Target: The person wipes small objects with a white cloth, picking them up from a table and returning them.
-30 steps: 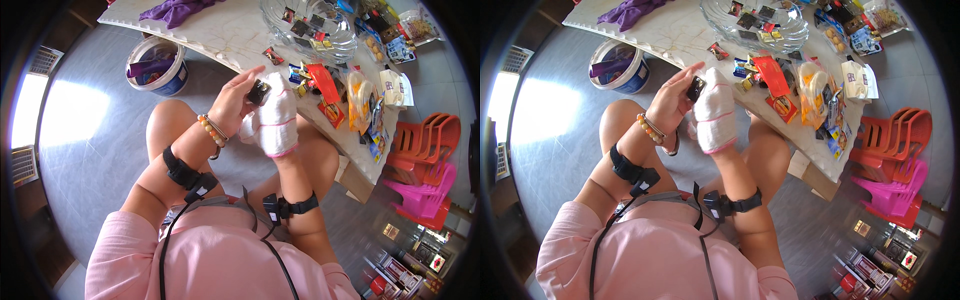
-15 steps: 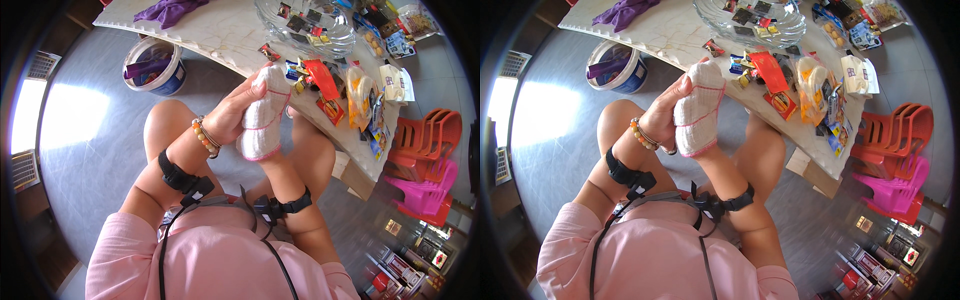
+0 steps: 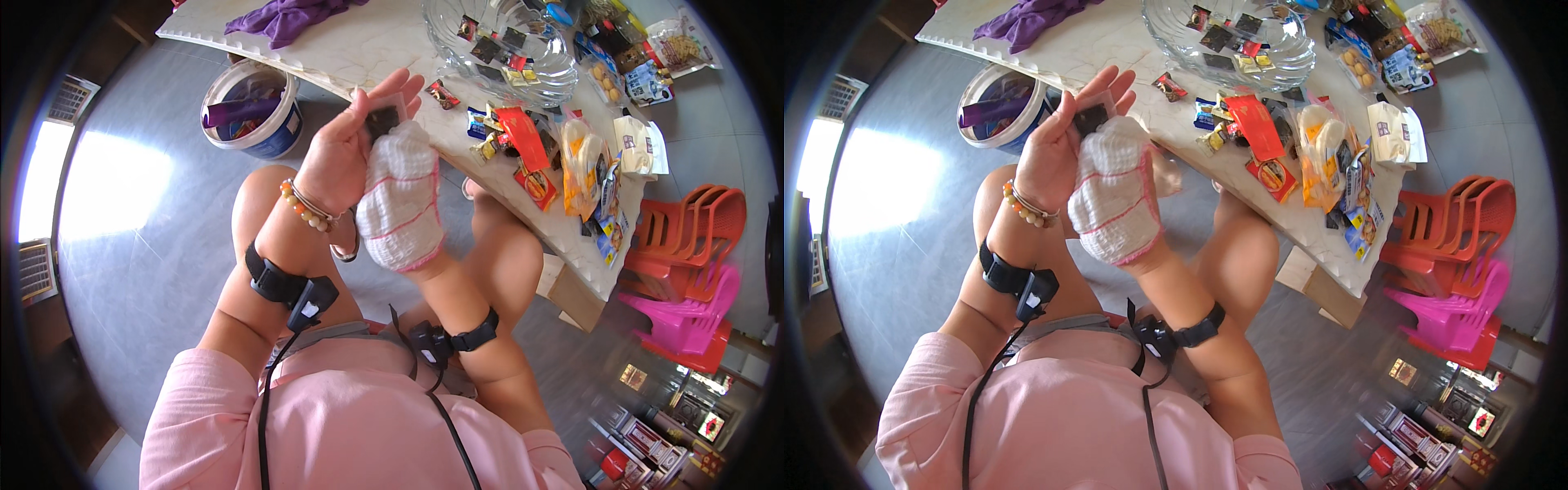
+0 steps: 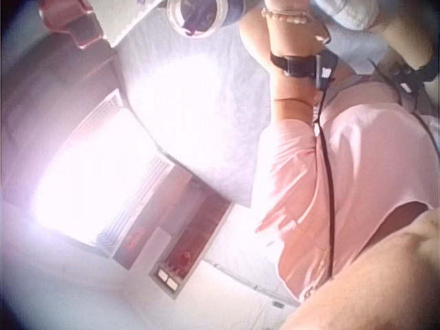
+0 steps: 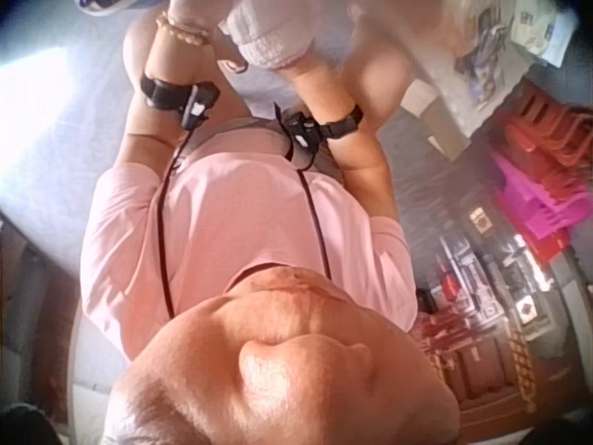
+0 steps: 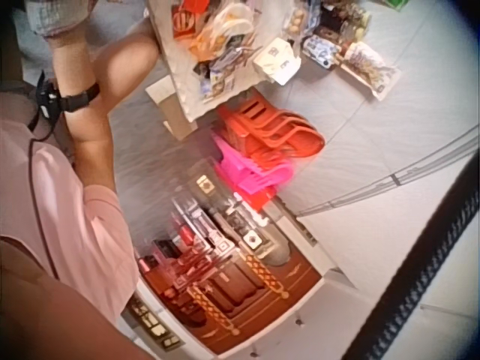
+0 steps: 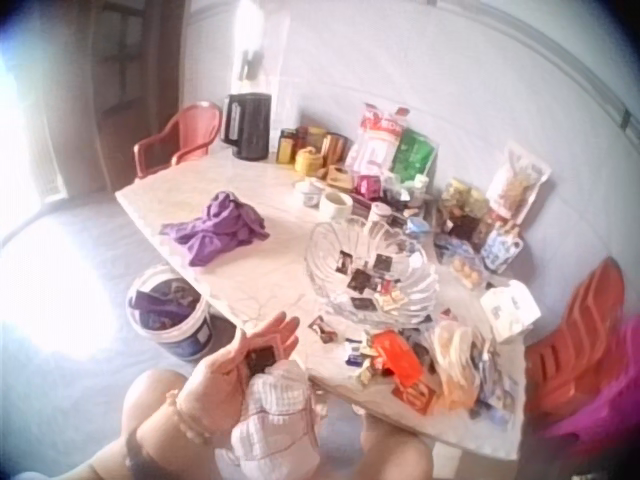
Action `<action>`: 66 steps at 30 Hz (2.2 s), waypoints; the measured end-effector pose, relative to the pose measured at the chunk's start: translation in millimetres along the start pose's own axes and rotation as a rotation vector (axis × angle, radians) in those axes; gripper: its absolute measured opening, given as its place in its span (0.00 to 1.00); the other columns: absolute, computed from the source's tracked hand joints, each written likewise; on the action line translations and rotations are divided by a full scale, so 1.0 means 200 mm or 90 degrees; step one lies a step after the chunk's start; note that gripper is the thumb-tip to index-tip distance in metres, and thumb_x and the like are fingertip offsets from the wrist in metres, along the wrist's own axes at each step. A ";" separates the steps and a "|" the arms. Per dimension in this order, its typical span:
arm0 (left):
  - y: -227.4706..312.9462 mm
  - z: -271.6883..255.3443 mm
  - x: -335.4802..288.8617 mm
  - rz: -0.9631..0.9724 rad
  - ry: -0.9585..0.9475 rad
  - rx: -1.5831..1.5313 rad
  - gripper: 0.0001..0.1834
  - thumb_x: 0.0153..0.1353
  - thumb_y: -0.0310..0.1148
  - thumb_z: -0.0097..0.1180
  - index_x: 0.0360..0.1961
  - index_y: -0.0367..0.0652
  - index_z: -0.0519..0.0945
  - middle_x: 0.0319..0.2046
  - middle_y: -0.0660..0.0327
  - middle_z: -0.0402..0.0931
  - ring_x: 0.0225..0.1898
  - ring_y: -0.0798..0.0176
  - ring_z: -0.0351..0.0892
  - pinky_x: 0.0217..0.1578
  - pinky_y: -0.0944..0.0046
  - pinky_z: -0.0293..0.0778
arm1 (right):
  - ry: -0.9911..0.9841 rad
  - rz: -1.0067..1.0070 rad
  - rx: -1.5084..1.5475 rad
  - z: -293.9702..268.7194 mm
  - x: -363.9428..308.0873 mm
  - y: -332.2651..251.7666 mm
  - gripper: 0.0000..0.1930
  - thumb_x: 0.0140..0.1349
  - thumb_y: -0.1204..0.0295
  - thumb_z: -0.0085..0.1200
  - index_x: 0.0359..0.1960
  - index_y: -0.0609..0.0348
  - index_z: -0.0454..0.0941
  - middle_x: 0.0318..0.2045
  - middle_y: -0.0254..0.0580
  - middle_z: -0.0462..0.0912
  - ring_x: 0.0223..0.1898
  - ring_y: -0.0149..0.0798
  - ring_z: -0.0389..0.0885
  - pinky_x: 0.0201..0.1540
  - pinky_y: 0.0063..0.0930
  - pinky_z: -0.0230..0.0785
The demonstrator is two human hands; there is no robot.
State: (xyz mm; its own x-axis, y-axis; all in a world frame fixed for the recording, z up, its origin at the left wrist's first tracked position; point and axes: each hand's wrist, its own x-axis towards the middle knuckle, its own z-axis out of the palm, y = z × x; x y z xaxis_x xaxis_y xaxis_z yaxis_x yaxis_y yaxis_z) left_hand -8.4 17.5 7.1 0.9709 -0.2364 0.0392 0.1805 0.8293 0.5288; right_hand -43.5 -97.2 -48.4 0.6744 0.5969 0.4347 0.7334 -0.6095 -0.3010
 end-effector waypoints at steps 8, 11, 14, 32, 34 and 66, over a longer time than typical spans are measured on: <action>-0.03 0.01 0.01 -0.036 -0.013 0.061 0.24 0.63 0.44 0.36 0.52 0.36 0.65 0.54 0.57 0.61 0.49 0.64 0.66 0.50 0.66 0.64 | -0.052 -0.055 0.037 0.03 -0.04 0.01 0.36 0.48 0.51 0.48 0.56 0.58 0.55 0.55 0.52 0.58 0.57 0.50 0.53 0.59 0.47 0.42; -0.02 0.02 0.01 -0.047 -0.049 0.068 0.26 0.63 0.45 0.34 0.54 0.37 0.63 0.55 0.58 0.60 0.47 0.62 0.68 0.49 0.61 0.65 | -0.048 0.195 0.444 0.06 -0.02 0.06 0.30 0.61 0.60 0.38 0.60 0.59 0.42 0.59 0.47 0.50 0.61 0.40 0.48 0.61 0.31 0.44; 0.01 0.02 0.00 -0.041 -0.080 -0.054 0.26 0.63 0.46 0.33 0.55 0.37 0.61 0.56 0.57 0.58 0.50 0.59 0.66 0.51 0.59 0.63 | 0.020 0.066 0.200 0.04 0.02 0.04 0.39 0.51 0.55 0.48 0.59 0.61 0.45 0.58 0.54 0.51 0.60 0.54 0.46 0.62 0.45 0.36; 0.11 0.02 -0.05 0.004 -0.114 -0.152 0.29 0.63 0.46 0.33 0.60 0.40 0.52 0.56 0.52 0.58 0.57 0.56 0.57 0.57 0.58 0.55 | -0.022 0.007 -0.059 -0.26 0.25 -0.12 0.24 0.48 0.62 0.44 0.46 0.57 0.55 0.43 0.42 0.62 0.41 0.39 0.61 0.43 0.32 0.56; 0.11 0.01 -0.04 -0.019 -0.112 -0.210 0.28 0.63 0.45 0.31 0.60 0.38 0.51 0.57 0.51 0.56 0.57 0.56 0.57 0.56 0.60 0.56 | -0.061 0.004 -0.084 -0.17 0.27 -0.10 0.25 0.48 0.60 0.44 0.48 0.56 0.55 0.44 0.42 0.62 0.43 0.40 0.61 0.45 0.33 0.55; 0.07 0.06 -0.05 -0.054 -0.132 -0.207 0.27 0.62 0.44 0.36 0.58 0.40 0.57 0.54 0.58 0.61 0.52 0.62 0.64 0.53 0.62 0.60 | 0.085 0.200 -0.037 -0.10 0.24 -0.09 0.30 0.60 0.58 0.38 0.58 0.65 0.47 0.58 0.54 0.52 0.60 0.48 0.50 0.62 0.34 0.41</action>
State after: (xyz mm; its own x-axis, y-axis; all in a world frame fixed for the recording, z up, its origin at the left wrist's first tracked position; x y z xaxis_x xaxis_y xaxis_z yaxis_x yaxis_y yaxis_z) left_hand -16.7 24.9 24.4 0.9037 -0.3811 0.1950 0.3320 0.9116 0.2426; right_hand -25.9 -67.5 -6.0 0.8470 0.3038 0.4363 0.4824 -0.7841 -0.3905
